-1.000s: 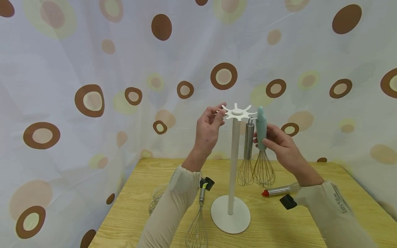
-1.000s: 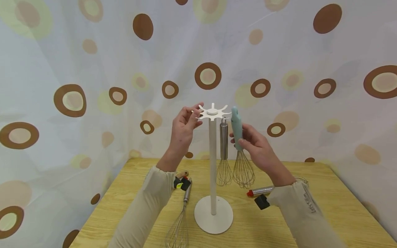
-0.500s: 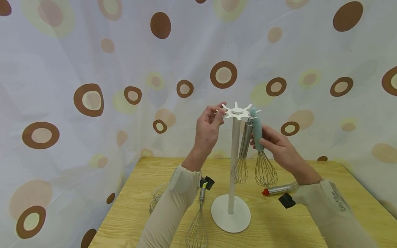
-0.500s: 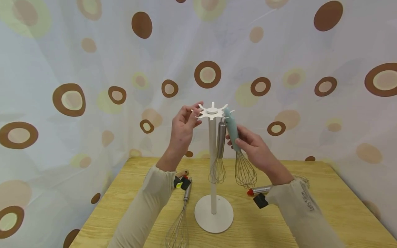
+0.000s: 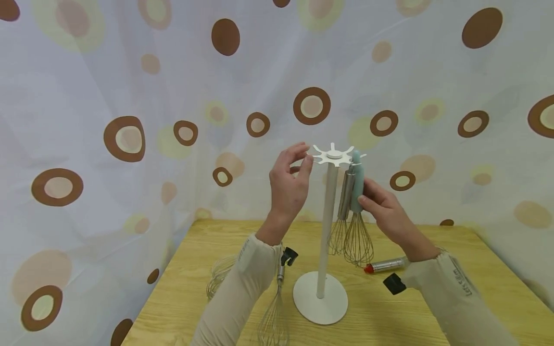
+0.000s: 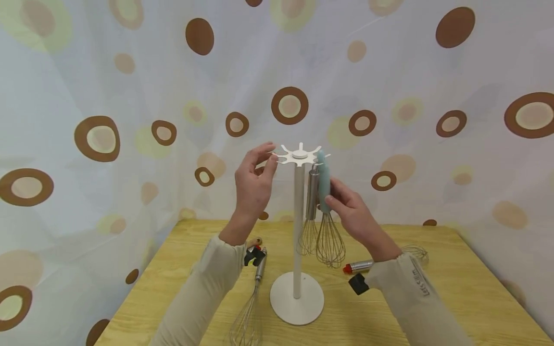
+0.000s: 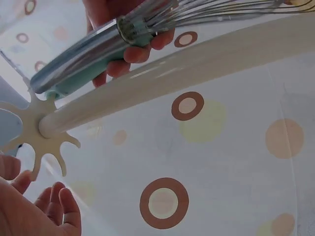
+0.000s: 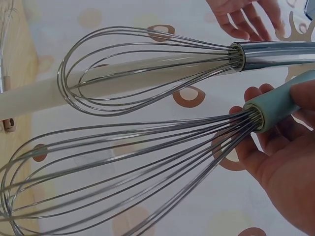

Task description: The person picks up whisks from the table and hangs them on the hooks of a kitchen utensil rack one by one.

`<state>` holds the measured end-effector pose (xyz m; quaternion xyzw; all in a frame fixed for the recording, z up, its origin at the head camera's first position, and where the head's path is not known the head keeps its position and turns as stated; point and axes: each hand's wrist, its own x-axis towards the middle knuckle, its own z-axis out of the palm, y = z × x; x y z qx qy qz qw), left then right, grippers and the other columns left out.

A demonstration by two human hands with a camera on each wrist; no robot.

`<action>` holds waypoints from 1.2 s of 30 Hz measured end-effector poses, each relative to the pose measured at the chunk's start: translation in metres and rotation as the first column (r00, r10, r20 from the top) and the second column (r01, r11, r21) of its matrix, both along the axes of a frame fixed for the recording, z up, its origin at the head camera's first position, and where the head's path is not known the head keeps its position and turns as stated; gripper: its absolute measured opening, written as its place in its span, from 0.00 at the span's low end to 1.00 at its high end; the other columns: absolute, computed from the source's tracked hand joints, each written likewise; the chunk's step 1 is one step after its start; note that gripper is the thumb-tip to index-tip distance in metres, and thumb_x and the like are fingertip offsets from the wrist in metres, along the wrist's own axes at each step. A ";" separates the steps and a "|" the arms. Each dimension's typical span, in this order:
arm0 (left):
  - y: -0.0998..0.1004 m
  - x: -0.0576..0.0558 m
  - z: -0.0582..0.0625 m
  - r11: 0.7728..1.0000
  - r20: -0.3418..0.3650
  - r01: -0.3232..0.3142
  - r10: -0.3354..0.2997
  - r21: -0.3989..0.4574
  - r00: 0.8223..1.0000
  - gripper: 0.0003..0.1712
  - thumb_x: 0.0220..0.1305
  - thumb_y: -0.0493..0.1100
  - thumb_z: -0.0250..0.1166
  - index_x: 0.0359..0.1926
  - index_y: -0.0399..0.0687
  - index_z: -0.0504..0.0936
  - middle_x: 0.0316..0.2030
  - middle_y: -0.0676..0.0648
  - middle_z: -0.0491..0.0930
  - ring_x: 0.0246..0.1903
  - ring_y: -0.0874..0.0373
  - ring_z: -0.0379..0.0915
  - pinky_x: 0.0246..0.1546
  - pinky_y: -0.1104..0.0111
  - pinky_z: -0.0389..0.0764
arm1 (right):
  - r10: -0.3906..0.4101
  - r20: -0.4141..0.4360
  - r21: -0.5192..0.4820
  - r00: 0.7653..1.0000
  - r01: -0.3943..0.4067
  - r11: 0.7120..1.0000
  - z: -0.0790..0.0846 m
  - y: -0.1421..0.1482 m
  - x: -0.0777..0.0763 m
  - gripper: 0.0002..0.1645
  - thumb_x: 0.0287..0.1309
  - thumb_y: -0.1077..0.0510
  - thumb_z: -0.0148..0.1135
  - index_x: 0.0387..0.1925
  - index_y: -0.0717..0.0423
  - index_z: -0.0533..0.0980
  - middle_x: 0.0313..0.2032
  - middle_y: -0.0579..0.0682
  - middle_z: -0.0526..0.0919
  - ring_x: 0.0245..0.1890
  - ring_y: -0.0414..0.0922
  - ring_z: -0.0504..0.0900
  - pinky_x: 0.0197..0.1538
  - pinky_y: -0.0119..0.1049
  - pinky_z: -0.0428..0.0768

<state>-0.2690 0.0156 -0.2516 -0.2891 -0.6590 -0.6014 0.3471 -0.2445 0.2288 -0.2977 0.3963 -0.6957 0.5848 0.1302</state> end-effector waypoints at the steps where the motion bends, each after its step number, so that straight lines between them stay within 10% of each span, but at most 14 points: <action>1: 0.000 0.002 0.000 1.000 -0.019 0.006 -0.006 -0.006 1.000 0.13 0.68 0.38 0.58 0.50 0.37 0.80 0.55 0.43 0.75 0.52 0.54 0.72 0.44 0.63 0.78 | -0.003 -0.001 -0.001 1.000 0.003 1.000 -0.001 0.000 0.000 0.28 0.71 0.69 0.37 0.68 0.76 0.47 0.58 0.38 0.69 0.57 0.34 0.70 0.53 0.25 0.72; 28: 0.003 0.017 0.005 0.996 0.165 0.092 -0.092 0.003 0.982 0.11 0.64 0.42 0.64 0.41 0.39 0.84 0.54 0.46 0.78 0.38 0.55 0.79 0.37 0.72 0.77 | -0.210 -0.058 0.111 0.976 0.215 0.970 -0.024 0.010 0.000 0.24 0.68 0.71 0.44 0.64 0.71 0.60 0.46 0.42 0.76 0.47 0.33 0.76 0.50 0.23 0.73; 36: 0.000 0.015 0.006 0.995 0.139 0.104 -0.103 -0.002 0.985 0.10 0.65 0.42 0.62 0.41 0.39 0.83 0.54 0.47 0.78 0.40 0.58 0.76 0.40 0.71 0.76 | -0.420 -0.007 0.410 0.907 0.386 0.826 -0.063 0.047 -0.015 0.24 0.69 0.62 0.49 0.64 0.62 0.64 0.49 0.58 0.77 0.51 0.50 0.76 0.50 0.30 0.75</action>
